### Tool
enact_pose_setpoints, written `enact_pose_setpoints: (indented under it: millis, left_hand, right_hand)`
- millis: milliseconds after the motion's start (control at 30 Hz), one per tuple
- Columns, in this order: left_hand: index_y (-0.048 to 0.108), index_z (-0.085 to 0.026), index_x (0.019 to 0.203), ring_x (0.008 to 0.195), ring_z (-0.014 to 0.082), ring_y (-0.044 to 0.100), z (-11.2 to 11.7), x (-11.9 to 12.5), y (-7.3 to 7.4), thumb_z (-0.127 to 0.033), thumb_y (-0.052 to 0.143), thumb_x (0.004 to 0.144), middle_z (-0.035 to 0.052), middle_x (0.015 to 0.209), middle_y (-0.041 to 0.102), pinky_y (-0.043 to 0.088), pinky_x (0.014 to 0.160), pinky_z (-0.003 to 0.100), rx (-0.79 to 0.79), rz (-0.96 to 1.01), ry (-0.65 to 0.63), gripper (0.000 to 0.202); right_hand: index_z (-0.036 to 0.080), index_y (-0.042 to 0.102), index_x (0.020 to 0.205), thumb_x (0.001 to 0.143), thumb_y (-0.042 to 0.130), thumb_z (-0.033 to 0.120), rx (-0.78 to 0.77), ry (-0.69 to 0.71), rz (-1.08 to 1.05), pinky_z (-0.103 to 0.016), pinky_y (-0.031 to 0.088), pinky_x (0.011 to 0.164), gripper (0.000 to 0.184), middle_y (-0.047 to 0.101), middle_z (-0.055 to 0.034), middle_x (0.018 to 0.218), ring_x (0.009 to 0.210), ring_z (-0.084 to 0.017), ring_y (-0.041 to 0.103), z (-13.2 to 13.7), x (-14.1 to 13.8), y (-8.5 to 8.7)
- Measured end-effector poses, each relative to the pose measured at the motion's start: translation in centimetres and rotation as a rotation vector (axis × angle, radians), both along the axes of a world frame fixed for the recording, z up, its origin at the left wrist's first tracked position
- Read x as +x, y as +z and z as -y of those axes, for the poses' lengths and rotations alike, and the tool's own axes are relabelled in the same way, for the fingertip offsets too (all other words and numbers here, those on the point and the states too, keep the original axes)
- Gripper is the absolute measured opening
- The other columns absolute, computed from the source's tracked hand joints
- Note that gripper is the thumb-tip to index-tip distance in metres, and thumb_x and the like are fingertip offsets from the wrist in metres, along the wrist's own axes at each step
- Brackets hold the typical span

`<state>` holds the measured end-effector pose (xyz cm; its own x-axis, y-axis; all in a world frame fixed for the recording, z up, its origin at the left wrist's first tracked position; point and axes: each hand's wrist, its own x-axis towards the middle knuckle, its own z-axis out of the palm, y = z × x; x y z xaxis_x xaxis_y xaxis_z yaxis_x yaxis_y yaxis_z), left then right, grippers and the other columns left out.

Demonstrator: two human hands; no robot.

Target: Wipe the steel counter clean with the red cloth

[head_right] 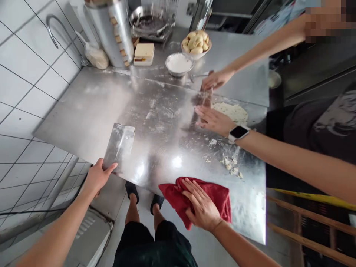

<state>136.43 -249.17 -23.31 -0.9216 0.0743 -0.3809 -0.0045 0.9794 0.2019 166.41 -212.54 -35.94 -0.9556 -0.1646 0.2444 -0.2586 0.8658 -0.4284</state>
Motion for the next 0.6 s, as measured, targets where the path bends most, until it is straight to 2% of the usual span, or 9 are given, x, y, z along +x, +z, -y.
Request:
enact_pose_setpoints:
  millis: [67, 167, 233, 300, 400, 433, 500, 567, 600]
  left_hand:
    - [0.053, -0.025, 0.103, 0.096, 0.0434, 0.072, -0.1, -2.0, 0.4, -0.085, 0.039, 0.089, 0.0146, 0.086, 0.075, 0.046, 0.07, 0.041, -0.084, -0.11, -0.046, 0.063]
    - [0.057, -0.021, 0.108, 0.107, 0.0462, 0.071, 1.1, -6.5, 0.4, -0.083, 0.036, 0.09, 0.021, 0.106, 0.076, 0.051, 0.079, 0.047, -0.147, -0.22, 0.02, 0.067]
    - [0.06, -0.019, 0.108, 0.11, 0.0472, 0.07, 2.8, -9.5, -0.1, -0.085, 0.037, 0.087, 0.0228, 0.109, 0.076, 0.053, 0.085, 0.05, -0.14, -0.222, 0.127, 0.073]
    - [0.062, -0.016, 0.11, 0.112, 0.0491, 0.07, 4.7, -12.2, -0.8, -0.09, 0.037, 0.083, 0.025, 0.109, 0.076, 0.054, 0.091, 0.053, -0.134, -0.204, 0.236, 0.082]
    - [0.064, -0.012, 0.115, 0.119, 0.0522, 0.067, 7.7, -15.6, -1.4, -0.095, 0.034, 0.079, 0.0297, 0.117, 0.074, 0.054, 0.098, 0.056, -0.158, -0.179, 0.343, 0.094]
    - [0.065, -0.011, 0.115, 0.12, 0.0529, 0.067, 8.7, -16.6, -1.5, -0.095, 0.033, 0.078, 0.0306, 0.118, 0.074, 0.054, 0.099, 0.057, -0.174, -0.172, 0.367, 0.097]
    - [0.067, -0.01, 0.113, 0.12, 0.0539, 0.067, 10.3, -18.3, -1.4, -0.096, 0.032, 0.078, 0.0318, 0.119, 0.074, 0.055, 0.098, 0.057, -0.214, -0.154, 0.404, 0.099]
    - [0.069, -0.009, 0.111, 0.12, 0.0544, 0.067, 11.5, -19.8, -1.2, -0.095, 0.031, 0.078, 0.0326, 0.119, 0.074, 0.056, 0.096, 0.058, -0.251, -0.151, 0.413, 0.099]
    - [0.069, -0.008, 0.111, 0.119, 0.0544, 0.067, 11.8, -20.5, -1.1, -0.094, 0.031, 0.078, 0.033, 0.119, 0.074, 0.056, 0.095, 0.058, -0.26, -0.15, 0.404, 0.099]
  right_hand:
    - [0.013, 0.046, 0.155, 0.086, 0.063, 0.023, 0.106, -0.113, 0.043, -0.076, 0.05, 0.117, 0.072, 0.03, -0.0222, 0.172, 0.16, -0.046, 0.027, 1.9, -0.7, 0.7]
    - [0.024, 0.027, 0.167, 0.098, 0.059, 0.051, 0.166, -0.2, 0.141, -0.077, 0.047, 0.118, 0.081, 0.021, -0.0201, 0.175, 0.161, -0.049, 0.021, 8.0, -4.6, 1.5]
    - [0.027, 0.018, 0.169, 0.099, 0.054, 0.057, 0.026, -0.208, 0.195, -0.081, 0.04, 0.12, 0.084, 0.014, -0.0211, 0.176, 0.16, -0.05, 0.018, 13.5, -9.6, 1.6]
    - [0.024, 0.008, 0.17, 0.099, 0.05, 0.062, -0.161, -0.144, 0.203, -0.085, 0.024, 0.124, 0.091, -0.001, -0.0218, 0.176, 0.162, -0.05, 0.005, 18.8, -16.1, 1.9]
    - [0.02, 0.01, 0.17, 0.102, 0.042, 0.066, -0.353, -0.03, 0.161, -0.071, 0.007, 0.135, 0.088, -0.019, -0.0149, 0.174, 0.163, -0.04, -0.009, 23.7, -26.6, 3.3]
    - [0.022, 0.011, 0.169, 0.102, 0.04, 0.068, -0.379, -0.016, 0.141, -0.066, 0.003, 0.136, 0.087, -0.021, -0.0113, 0.173, 0.164, -0.038, -0.011, 24.2, -29.6, 3.9]
    - [0.02, 0.018, 0.168, 0.101, 0.042, 0.07, -0.392, -0.009, 0.131, -0.062, 0.001, 0.137, 0.088, -0.021, -0.0113, 0.173, 0.164, -0.034, -0.012, 23.2, -33.7, 5.0]
    - [0.018, 0.021, 0.168, 0.1, 0.046, 0.069, -0.381, -0.083, 0.172, -0.064, 0.004, 0.137, 0.089, -0.016, -0.0137, 0.174, 0.164, -0.034, -0.013, 20.2, -34.1, 5.3]
    - [0.018, 0.019, 0.168, 0.1, 0.046, 0.068, -0.362, -0.153, 0.211, -0.067, 0.007, 0.136, 0.089, -0.014, -0.0138, 0.175, 0.164, -0.035, -0.012, 18.2, -32.7, 5.1]
